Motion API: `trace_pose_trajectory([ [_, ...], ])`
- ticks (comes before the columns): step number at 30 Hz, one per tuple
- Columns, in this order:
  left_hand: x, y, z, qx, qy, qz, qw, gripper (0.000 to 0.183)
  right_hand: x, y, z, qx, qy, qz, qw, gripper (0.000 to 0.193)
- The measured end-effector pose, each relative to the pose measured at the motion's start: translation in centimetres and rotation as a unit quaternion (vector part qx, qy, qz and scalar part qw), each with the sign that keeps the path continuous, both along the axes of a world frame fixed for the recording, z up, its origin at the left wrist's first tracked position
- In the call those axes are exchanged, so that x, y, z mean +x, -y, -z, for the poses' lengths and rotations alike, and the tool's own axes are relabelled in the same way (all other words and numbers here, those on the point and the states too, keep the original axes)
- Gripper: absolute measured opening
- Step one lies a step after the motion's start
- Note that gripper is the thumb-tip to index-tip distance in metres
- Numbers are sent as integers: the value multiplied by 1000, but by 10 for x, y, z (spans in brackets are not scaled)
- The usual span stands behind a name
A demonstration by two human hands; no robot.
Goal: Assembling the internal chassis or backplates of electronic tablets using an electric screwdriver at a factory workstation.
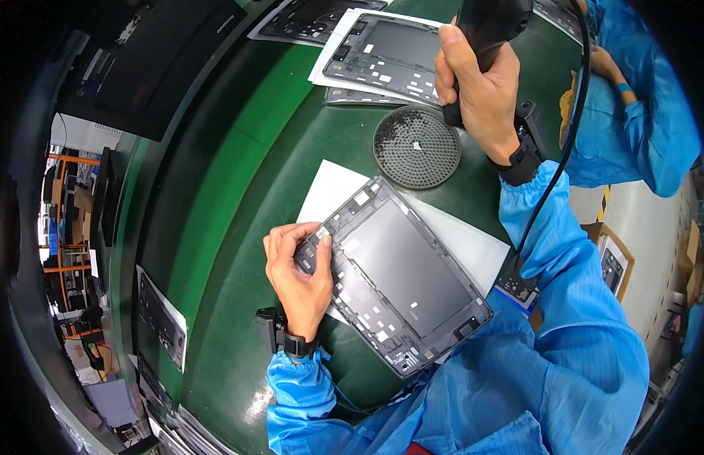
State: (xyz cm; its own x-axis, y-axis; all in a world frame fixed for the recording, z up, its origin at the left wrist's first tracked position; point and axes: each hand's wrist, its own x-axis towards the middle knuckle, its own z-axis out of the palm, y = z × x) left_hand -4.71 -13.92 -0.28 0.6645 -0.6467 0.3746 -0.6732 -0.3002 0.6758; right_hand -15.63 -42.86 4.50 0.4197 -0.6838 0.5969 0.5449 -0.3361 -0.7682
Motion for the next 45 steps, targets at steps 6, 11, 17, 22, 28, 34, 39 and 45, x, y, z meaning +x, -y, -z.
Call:
trace_pose_trajectory([
  [6,0,-1,0,2,-1,-3,1000,18,0,-1,4,-20,-22,-1,1000,22],
  [11,1,-1,2,-2,-1,-1,1000,18,1,-2,3,-18,-15,1,1000,22],
  [17,2,-1,2,-1,-2,1,1000,18,-2,0,7,-50,-35,-4,998,21],
  [22,1,-2,1,-9,-1,-3,1000,18,-2,0,4,-46,-48,-2,998,21],
  [28,3,-7,8,-26,30,-6,999,18,13,-43,-36,-36,32,-57,997,24],
  [34,-4,-6,15,-27,45,-62,997,32,71,-151,-32,9,-1,-218,976,24],
  [39,0,-9,18,-34,63,-85,994,36,86,-177,-10,13,-38,-282,959,22],
  [45,0,-10,20,-38,49,-80,995,37,88,-180,-1,19,-50,-262,964,24],
])
